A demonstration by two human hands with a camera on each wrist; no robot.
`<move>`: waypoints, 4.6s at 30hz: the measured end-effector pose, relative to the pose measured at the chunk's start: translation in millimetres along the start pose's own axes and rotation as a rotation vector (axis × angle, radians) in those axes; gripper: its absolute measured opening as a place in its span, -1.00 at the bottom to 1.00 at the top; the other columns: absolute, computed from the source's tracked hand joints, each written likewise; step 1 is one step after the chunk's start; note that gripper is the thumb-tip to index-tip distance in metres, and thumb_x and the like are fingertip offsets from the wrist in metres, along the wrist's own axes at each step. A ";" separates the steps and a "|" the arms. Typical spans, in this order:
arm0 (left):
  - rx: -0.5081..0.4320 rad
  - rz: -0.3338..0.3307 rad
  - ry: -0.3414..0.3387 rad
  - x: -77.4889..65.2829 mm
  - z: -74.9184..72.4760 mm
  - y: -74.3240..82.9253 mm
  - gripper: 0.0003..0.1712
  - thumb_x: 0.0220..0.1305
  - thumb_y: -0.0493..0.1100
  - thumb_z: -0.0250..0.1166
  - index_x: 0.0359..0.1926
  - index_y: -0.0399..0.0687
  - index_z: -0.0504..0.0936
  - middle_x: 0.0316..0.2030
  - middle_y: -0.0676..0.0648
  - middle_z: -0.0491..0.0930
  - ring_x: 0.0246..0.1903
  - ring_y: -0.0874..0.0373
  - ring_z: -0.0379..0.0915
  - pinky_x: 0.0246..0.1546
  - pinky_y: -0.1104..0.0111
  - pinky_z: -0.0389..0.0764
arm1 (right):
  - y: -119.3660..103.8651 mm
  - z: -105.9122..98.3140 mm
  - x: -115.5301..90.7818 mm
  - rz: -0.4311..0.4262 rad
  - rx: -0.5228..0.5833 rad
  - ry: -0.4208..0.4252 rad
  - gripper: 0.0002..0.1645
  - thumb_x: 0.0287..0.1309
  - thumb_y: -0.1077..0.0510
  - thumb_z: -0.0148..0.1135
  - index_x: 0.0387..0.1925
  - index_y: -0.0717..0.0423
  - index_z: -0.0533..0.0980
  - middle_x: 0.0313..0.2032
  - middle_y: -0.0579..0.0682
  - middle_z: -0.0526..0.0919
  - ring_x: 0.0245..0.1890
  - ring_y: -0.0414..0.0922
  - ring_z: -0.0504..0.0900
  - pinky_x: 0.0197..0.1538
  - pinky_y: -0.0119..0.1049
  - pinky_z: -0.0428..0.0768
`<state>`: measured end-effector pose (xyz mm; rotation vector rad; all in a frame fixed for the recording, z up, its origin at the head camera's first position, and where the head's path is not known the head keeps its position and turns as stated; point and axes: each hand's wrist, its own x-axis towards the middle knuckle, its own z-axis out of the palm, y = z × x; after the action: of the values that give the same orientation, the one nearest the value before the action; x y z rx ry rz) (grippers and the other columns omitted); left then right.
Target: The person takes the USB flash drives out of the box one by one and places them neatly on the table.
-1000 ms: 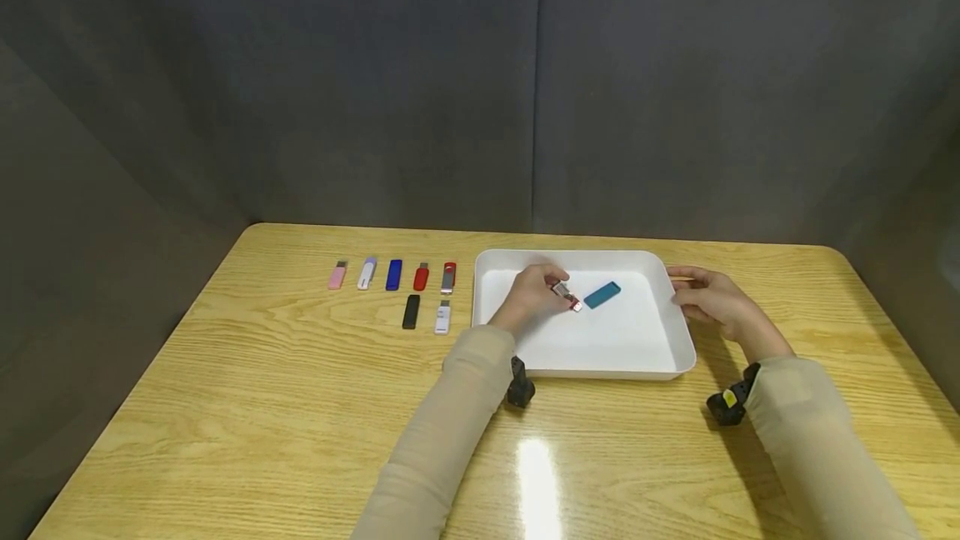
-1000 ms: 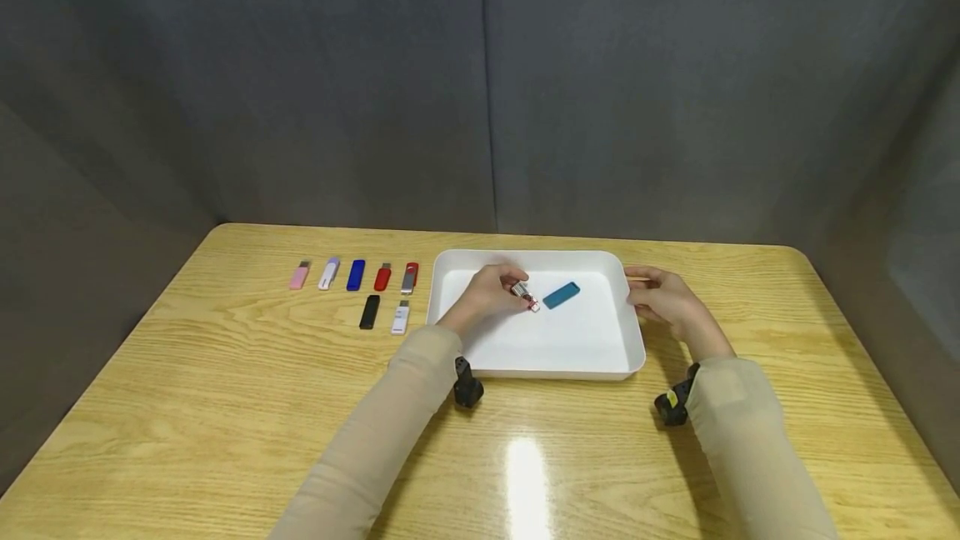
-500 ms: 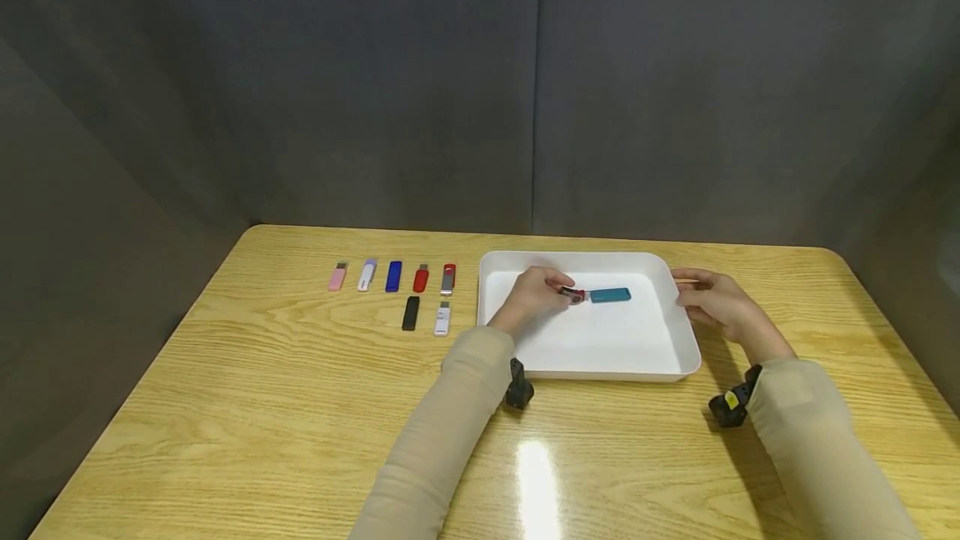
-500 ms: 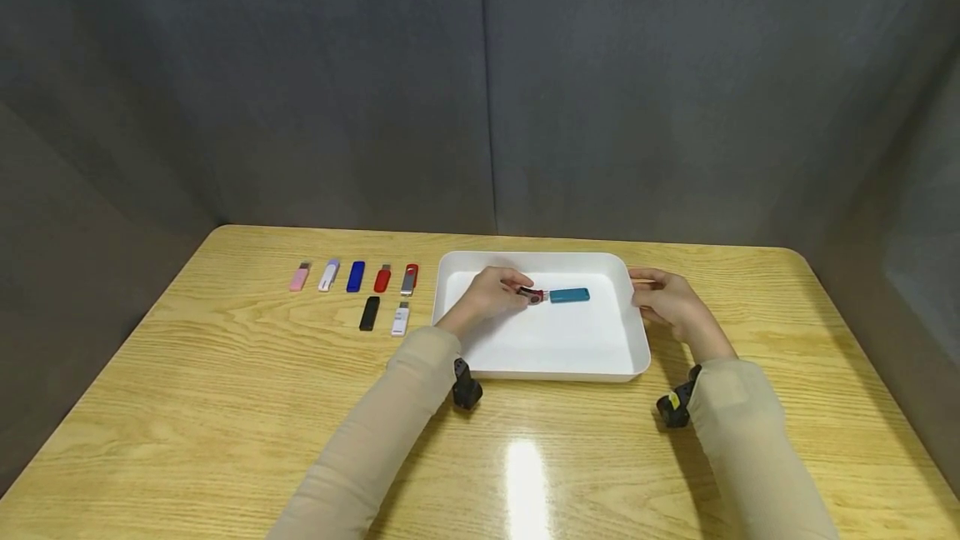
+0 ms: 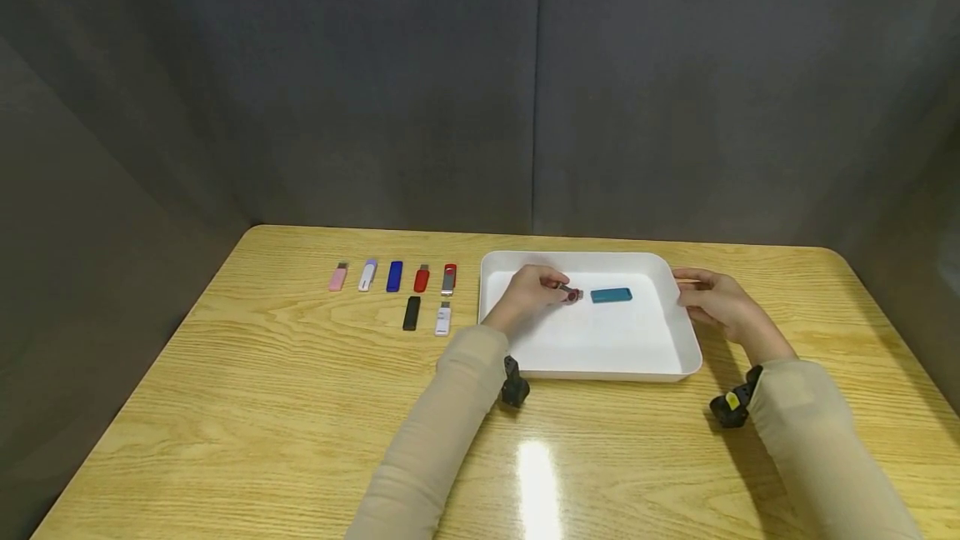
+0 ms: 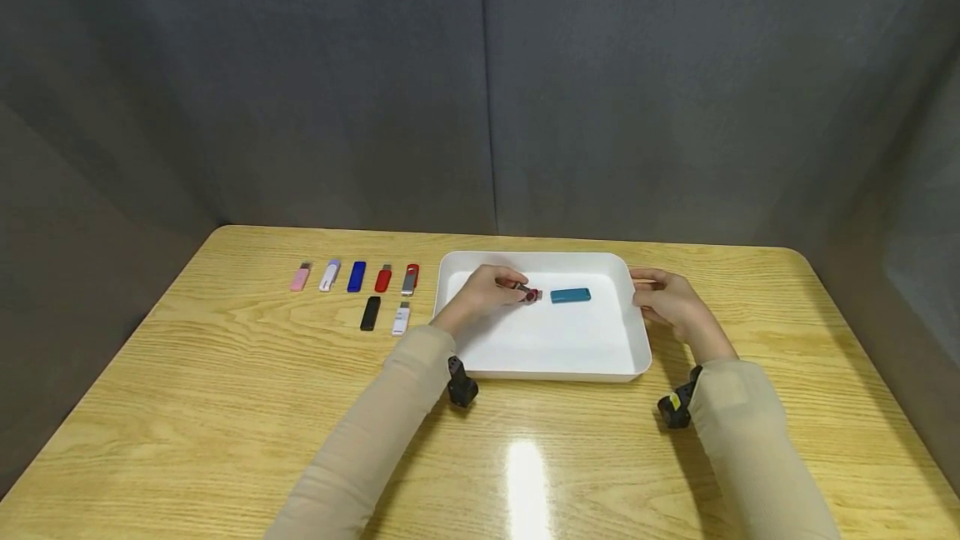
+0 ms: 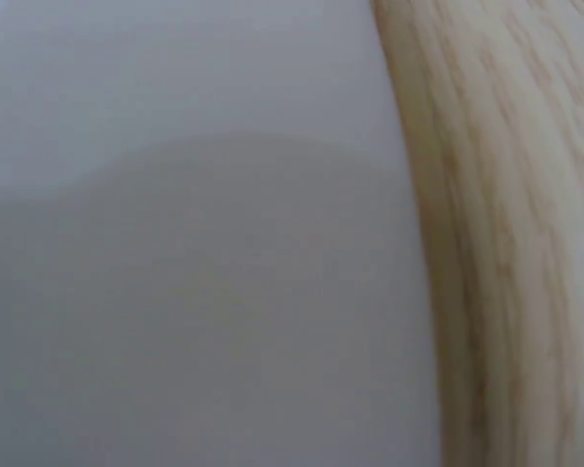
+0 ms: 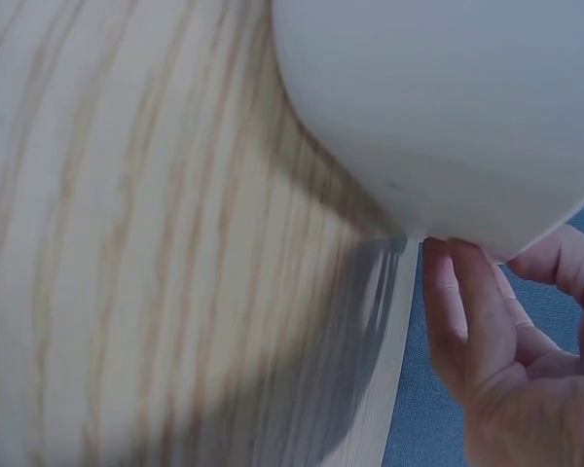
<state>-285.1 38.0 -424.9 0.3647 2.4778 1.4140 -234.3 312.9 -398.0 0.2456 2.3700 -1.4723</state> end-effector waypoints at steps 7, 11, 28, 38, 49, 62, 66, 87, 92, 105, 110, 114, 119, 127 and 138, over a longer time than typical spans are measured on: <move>-0.100 -0.030 0.016 -4.3 -10.7 -0.5 -0.69 0.17 -0.31 0.33 -0.03 -0.19 0.68 0.00 -0.16 0.62 -0.02 0.05 0.51 -0.01 0.39 0.56 | 0.2 1.4 0.1 -0.015 0.006 0.006 -0.22 0.26 0.25 0.04 0.44 0.31 0.01 0.12 0.10 0.41 -0.34 -0.51 0.54 -0.21 -0.54 0.62; -0.146 -0.052 0.019 -8.2 -21.5 4.8 -0.66 0.18 -0.28 0.33 0.01 -0.15 0.66 0.06 -0.13 0.61 -0.01 0.06 0.51 -0.15 0.47 0.52 | -0.5 2.7 -0.5 -0.008 0.004 0.011 -0.22 0.24 0.25 0.04 0.43 0.31 0.02 0.17 0.18 0.38 -0.35 -0.50 0.53 -0.24 -0.54 0.62; -0.313 -0.119 0.063 -24.2 -54.0 14.8 -0.61 0.23 -0.15 0.31 0.10 -0.01 0.60 0.10 -0.06 0.59 0.13 0.04 0.48 0.23 0.18 0.46 | 1.3 -1.9 -2.2 0.008 -0.022 0.008 -0.22 0.33 0.17 -0.01 0.46 0.27 -0.04 0.36 0.37 0.15 -0.27 -0.46 0.49 -0.15 -0.56 0.59; -0.393 -0.133 0.111 -30.3 -79.1 6.7 -0.50 0.28 -0.16 0.27 0.23 -0.15 0.48 0.12 -0.15 0.50 0.10 0.01 0.48 0.24 0.18 0.49 | 5.1 -5.8 7.7 0.042 0.031 0.012 -0.14 0.22 0.15 0.12 0.45 0.23 0.00 0.14 0.09 0.42 -0.26 -0.42 0.51 -0.16 -0.55 0.60; -0.493 -0.152 0.165 -40.2 -101.1 -3.4 -0.55 0.29 -0.24 0.24 0.19 -0.22 0.48 -0.03 -0.10 0.47 0.14 -0.07 0.46 0.17 0.30 0.54 | 0.3 0.4 1.0 0.040 -0.006 0.033 -0.22 0.28 0.19 0.02 0.45 0.25 0.01 0.35 0.33 0.20 -0.26 -0.44 0.47 -0.19 -0.59 0.57; -0.459 -0.173 0.175 -70.2 -143.6 -31.7 -0.49 0.39 -0.25 0.11 0.34 -0.12 0.34 0.04 -0.07 0.42 -0.16 0.30 0.55 0.16 0.33 0.55 | 0.5 0.0 -1.1 0.026 -0.016 0.014 -0.23 0.30 0.20 0.01 0.45 0.27 -0.01 0.37 0.37 0.14 -0.29 -0.48 0.46 -0.18 -0.61 0.57; -0.481 -0.163 0.191 -78.3 -155.8 -45.2 -0.48 0.41 -0.30 0.05 0.36 -0.22 0.30 0.04 -0.10 0.37 -0.21 0.36 0.51 0.07 0.49 0.57 | 1.7 -0.5 0.0 0.021 -0.020 0.014 -0.24 0.31 0.20 0.00 0.45 0.28 -0.01 0.37 0.37 0.14 -0.27 -0.47 0.47 -0.18 -0.60 0.57; -0.583 -0.217 0.132 -102.0 -182.3 -81.6 -0.43 0.47 -0.34 -0.14 0.44 -0.34 0.01 0.41 -0.33 0.04 0.35 -0.04 0.15 0.11 0.59 0.48 | 1.2 -0.2 -0.8 0.016 -0.011 0.021 -0.23 0.30 0.19 0.00 0.45 0.27 -0.02 0.36 0.38 0.15 -0.32 -0.51 0.47 -0.19 -0.59 0.58; -0.575 -0.222 0.115 -102.7 -182.7 -85.1 -0.41 0.48 -0.35 -0.18 0.46 -0.30 -0.05 0.40 -0.37 0.01 0.31 -0.06 0.21 0.10 0.59 0.49 | 1.4 -0.4 -1.1 0.019 -0.017 0.026 -0.23 0.30 0.18 0.00 0.45 0.26 -0.01 0.37 0.37 0.15 -0.32 -0.52 0.47 -0.19 -0.61 0.57; -0.547 -0.241 0.137 -111.0 -189.8 -97.2 -0.38 0.47 -0.28 -0.10 0.44 -0.35 -0.07 0.01 -0.16 0.33 -0.23 0.38 0.53 -0.01 0.56 0.58 | 0.2 1.0 -4.0 0.018 -0.022 0.032 -0.23 0.28 0.18 0.00 0.45 0.26 0.01 0.36 0.35 0.16 -0.34 -0.53 0.45 -0.20 -0.64 0.55; -0.419 -0.260 0.175 -113.0 -190.3 -99.2 -0.42 0.48 -0.19 -0.06 0.39 -0.38 0.08 0.13 -0.25 0.33 -0.25 0.39 0.52 -0.06 0.60 0.59 | 0.8 1.2 -2.7 0.019 -0.028 0.040 -0.24 0.28 0.19 0.00 0.44 0.26 0.03 0.35 0.34 0.18 -0.33 -0.52 0.44 -0.21 -0.65 0.55; -0.325 -0.266 0.187 -113.5 -189.9 -100.7 -0.43 0.47 -0.16 -0.04 0.36 -0.39 0.14 0.27 -0.30 0.23 -0.15 0.38 0.43 -0.02 0.63 0.55 | 0.9 1.2 -2.3 0.021 -0.028 0.044 -0.24 0.28 0.19 0.01 0.44 0.27 0.03 0.35 0.35 0.17 -0.33 -0.52 0.44 -0.22 -0.64 0.54; -0.285 -0.268 0.184 -114.3 -190.9 -103.0 -0.43 0.46 -0.16 -0.02 0.35 -0.39 0.16 0.29 -0.31 0.22 -0.10 0.36 0.41 0.00 0.62 0.53 | 1.0 1.3 -2.0 0.020 -0.019 0.037 -0.24 0.28 0.19 0.00 0.44 0.28 0.02 0.37 0.36 0.16 -0.34 -0.53 0.45 -0.21 -0.64 0.54; -0.265 -0.279 0.148 -114.1 -190.4 -108.2 -0.43 0.44 -0.18 0.02 0.33 -0.42 0.18 0.16 -0.27 0.35 -0.22 0.41 0.47 -0.05 0.60 0.58 | 1.9 0.1 -2.8 0.014 -0.030 0.028 -0.23 0.28 0.17 0.01 0.44 0.28 0.02 0.37 0.36 0.15 -0.32 -0.53 0.45 -0.20 -0.64 0.54; -0.185 -0.272 0.152 -112.8 -186.5 -112.0 -0.49 0.40 -0.21 0.07 0.25 -0.45 0.28 0.00 -0.20 0.48 -0.31 0.44 0.47 -0.17 0.60 0.60 | 1.6 0.0 -3.4 0.012 -0.037 0.024 -0.24 0.31 0.16 0.00 0.45 0.27 0.01 0.36 0.38 0.16 -0.32 -0.52 0.46 -0.20 -0.62 0.55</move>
<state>-254.4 -205.1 -418.8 -0.1176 2.3714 1.5845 -230.6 313.7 -398.1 0.2691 2.4087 -1.4262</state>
